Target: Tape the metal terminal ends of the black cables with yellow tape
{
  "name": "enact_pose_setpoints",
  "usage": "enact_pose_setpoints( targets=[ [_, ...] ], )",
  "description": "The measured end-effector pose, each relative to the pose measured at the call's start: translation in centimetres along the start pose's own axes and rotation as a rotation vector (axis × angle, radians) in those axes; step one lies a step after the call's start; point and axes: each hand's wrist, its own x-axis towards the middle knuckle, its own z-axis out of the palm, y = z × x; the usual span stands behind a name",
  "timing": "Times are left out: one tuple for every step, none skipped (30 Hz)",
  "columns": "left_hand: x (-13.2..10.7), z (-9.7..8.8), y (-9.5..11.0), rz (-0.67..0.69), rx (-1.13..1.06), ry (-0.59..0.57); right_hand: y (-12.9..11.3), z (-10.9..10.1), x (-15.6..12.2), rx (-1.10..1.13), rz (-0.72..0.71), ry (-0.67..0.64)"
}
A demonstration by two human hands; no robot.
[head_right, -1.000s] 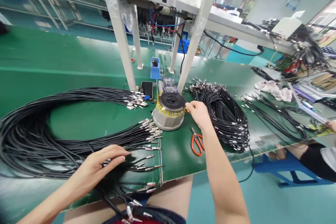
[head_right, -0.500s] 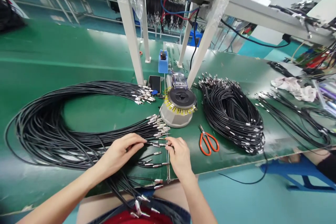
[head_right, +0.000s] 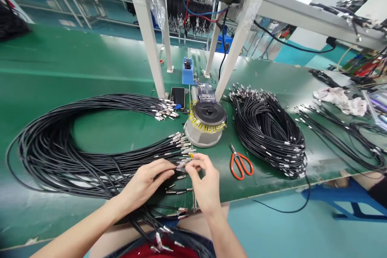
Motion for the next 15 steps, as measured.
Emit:
enact_pose_setpoints(
  targets=[
    [-0.1,0.0,0.0,-0.078,-0.076,0.009,0.0,0.1,-0.2,-0.039,-0.055,0.042],
    [-0.1,0.0,0.1,-0.153,-0.151,0.013,-0.1,0.1,-0.5,-0.073,-0.112,0.075],
    [-0.1,0.0,0.1,-0.216,-0.222,0.013,-0.2,0.3,-0.7,-0.096,-0.157,0.080],
    [-0.1,0.0,0.2,-0.260,-0.286,0.006,-0.2,0.4,-1.0,-0.101,-0.177,0.053],
    [-0.1,0.1,0.3,-0.281,-0.340,-0.003,-0.3,0.6,-1.2,-0.089,-0.168,0.003],
    [-0.1,0.1,0.4,-0.286,-0.377,-0.007,-0.3,0.9,-1.4,-0.063,-0.138,-0.051],
    [-0.1,0.1,0.5,-0.279,-0.395,-0.005,-0.3,1.1,-1.4,-0.031,-0.095,-0.093],
    [-0.1,0.0,0.6,-0.267,-0.397,0.000,-0.3,1.4,-1.4,0.001,-0.050,-0.117],
    [-0.1,0.0,0.6,-0.251,-0.387,0.009,-0.3,1.6,-1.4,0.030,-0.008,-0.125],
    [-0.2,-0.1,0.7,-0.233,-0.370,0.016,-0.3,1.8,-1.3,0.056,0.026,-0.126],
    [-0.2,-0.2,0.7,-0.217,-0.351,0.024,-0.3,2.0,-1.2,0.078,0.054,-0.125],
    [-0.2,-0.2,0.7,-0.204,-0.336,0.029,-0.3,2.1,-1.1,0.096,0.078,-0.122],
    [-0.3,-0.2,0.7,-0.195,-0.324,0.031,-0.3,2.2,-1.0,0.112,0.097,-0.118],
    [-0.3,-0.2,0.6,-0.188,-0.315,0.032,-0.3,2.2,-1.0,0.129,0.112,-0.113],
    [-0.3,-0.1,0.6,-0.182,-0.306,0.031,-0.2,2.3,-1.0,0.147,0.124,-0.107]
  ],
)
